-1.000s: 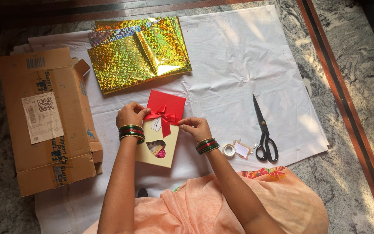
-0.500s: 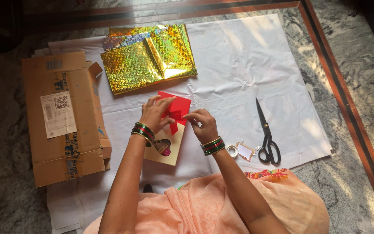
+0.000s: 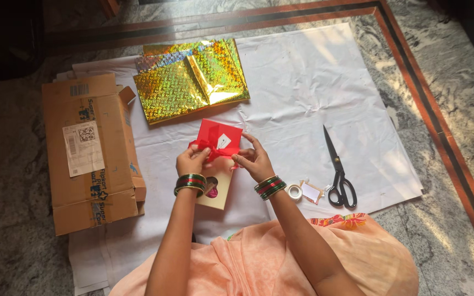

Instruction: The person wraps a small bouquet of pink artificial flowers in pink paper, ties it with a ribbon, and places it into a red gift box along with a small teddy bear. They then close the box and attach a red ribbon bow to the lid.

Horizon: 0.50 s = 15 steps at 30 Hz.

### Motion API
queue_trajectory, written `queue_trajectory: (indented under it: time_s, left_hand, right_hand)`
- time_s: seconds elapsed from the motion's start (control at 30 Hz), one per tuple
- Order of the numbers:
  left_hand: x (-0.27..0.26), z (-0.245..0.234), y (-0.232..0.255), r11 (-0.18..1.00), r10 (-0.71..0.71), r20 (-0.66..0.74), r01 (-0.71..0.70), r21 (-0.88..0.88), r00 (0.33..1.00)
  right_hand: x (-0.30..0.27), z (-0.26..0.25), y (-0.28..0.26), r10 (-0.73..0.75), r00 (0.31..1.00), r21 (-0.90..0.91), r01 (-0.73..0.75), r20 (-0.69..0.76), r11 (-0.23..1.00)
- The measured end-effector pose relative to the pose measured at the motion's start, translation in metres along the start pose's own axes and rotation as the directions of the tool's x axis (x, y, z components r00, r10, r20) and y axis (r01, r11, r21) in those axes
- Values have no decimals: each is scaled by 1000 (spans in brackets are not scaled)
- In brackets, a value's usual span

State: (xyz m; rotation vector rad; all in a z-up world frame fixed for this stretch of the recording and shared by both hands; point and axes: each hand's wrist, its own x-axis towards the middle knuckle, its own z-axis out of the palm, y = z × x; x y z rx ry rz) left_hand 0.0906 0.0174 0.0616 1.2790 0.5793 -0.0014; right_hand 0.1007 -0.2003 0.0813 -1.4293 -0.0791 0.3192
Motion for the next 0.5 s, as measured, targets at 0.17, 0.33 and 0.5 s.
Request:
queue_trajectory:
  time_s: [0.17, 0.33, 0.5]
  left_hand:
    - [-7, -2, -5, 996, -84, -76, 87, 34, 994]
    - [-21, 9, 25, 954, -95, -198, 146, 261, 976]
    - [-30, 13, 43, 882, -44, -224, 143, 448, 974]
  right_hand:
    - [-2, 5, 22, 3, 995, -169, -20, -104, 985]
    - [1, 13, 26, -36, 986, -247, -5, -165, 969]
    - [2, 16, 27, -119, 974, -348, 45, -195, 937]
